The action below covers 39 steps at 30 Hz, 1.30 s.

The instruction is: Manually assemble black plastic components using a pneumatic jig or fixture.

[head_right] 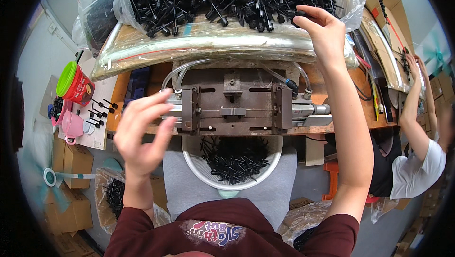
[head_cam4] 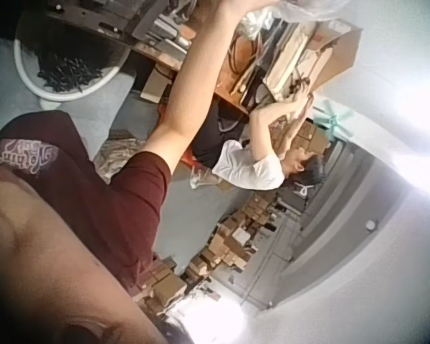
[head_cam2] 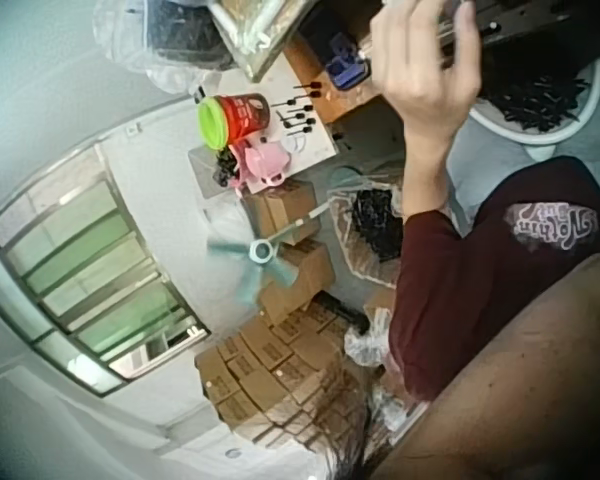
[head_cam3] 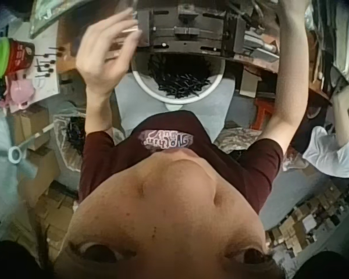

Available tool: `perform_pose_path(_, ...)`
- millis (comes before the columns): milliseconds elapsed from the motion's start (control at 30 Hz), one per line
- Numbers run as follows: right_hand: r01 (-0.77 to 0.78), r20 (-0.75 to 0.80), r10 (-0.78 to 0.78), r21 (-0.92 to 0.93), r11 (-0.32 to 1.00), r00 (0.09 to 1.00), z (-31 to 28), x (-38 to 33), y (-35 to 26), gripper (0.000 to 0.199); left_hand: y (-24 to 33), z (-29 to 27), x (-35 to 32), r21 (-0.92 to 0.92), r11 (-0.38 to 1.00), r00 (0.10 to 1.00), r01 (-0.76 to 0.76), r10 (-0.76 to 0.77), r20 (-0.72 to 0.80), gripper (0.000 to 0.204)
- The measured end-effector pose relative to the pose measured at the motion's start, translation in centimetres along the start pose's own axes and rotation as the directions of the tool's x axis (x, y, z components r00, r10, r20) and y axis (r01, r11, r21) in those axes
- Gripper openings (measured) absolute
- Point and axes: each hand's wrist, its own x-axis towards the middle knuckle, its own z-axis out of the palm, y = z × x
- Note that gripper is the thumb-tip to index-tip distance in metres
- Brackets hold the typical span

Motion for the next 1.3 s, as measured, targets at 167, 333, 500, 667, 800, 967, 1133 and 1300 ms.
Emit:
perform_pose_path(167, -0.053, -0.046, 0.065, 0.233, 0.971, 0.997, -0.8, 0.5, 1.3, 0.032, 2.4, 4.5, 1.4, -0.312, 0.947, 0.996, 0.07, -0.049, 0.076, 0.019)
perform_pose_path(333, -0.033, -0.038, 0.03, -0.099, 0.994, 0.999, -0.7, 0.8, 1.5, 0.031, 2.5, 8.4, 1.5, -0.331, 0.944, 0.998, 0.008, 0.015, 0.067, 0.019)
perform_pose_path(500, -0.048, -0.081, 0.048, 0.002, 0.999, 0.996, -0.9, 0.9, 2.2, 0.024, 3.1, 9.1, 2.4, -0.314, 0.949, 0.998, 0.006, 0.017, 0.068, 0.028)
perform_pose_path(667, -0.125, -0.023, 0.141, 0.335, 0.934, 0.99, -1.8, 0.4, 1.8, 0.019, 3.1, 9.2, 2.4, -0.416, 0.9, 0.992, 0.127, -0.113, 0.059, 0.035)
perform_pose_path(800, -0.218, 0.072, 0.208, 0.453, 0.864, 0.975, -1.6, -0.1, 1.5, 0.019, 3.3, 9.9, 3.1, -0.492, 0.855, 0.987, 0.161, -0.141, 0.078, 0.042)
perform_pose_path(967, -0.148, 0.092, 0.118, 0.499, 0.854, 0.989, -0.3, -4.4, -2.1, 0.018, 4.3, 9.7, 4.2, -0.551, 0.816, 0.981, 0.174, -0.19, 0.03, 0.048)
perform_pose_path(1133, -0.046, 0.136, -0.001, 0.341, 0.939, 0.991, 1.6, -12.7, -4.3, 0.022, 5.6, 9.1, 3.8, -0.601, 0.777, 0.969, 0.187, -0.247, -0.018, 0.049)
perform_pose_path(1300, 0.214, 0.058, -0.219, 0.075, 0.974, 0.974, 3.4, -17.9, -3.2, 0.025, 5.3, 8.4, 1.0, -0.486, 0.847, 0.971, 0.215, -0.238, 0.014, 0.03)
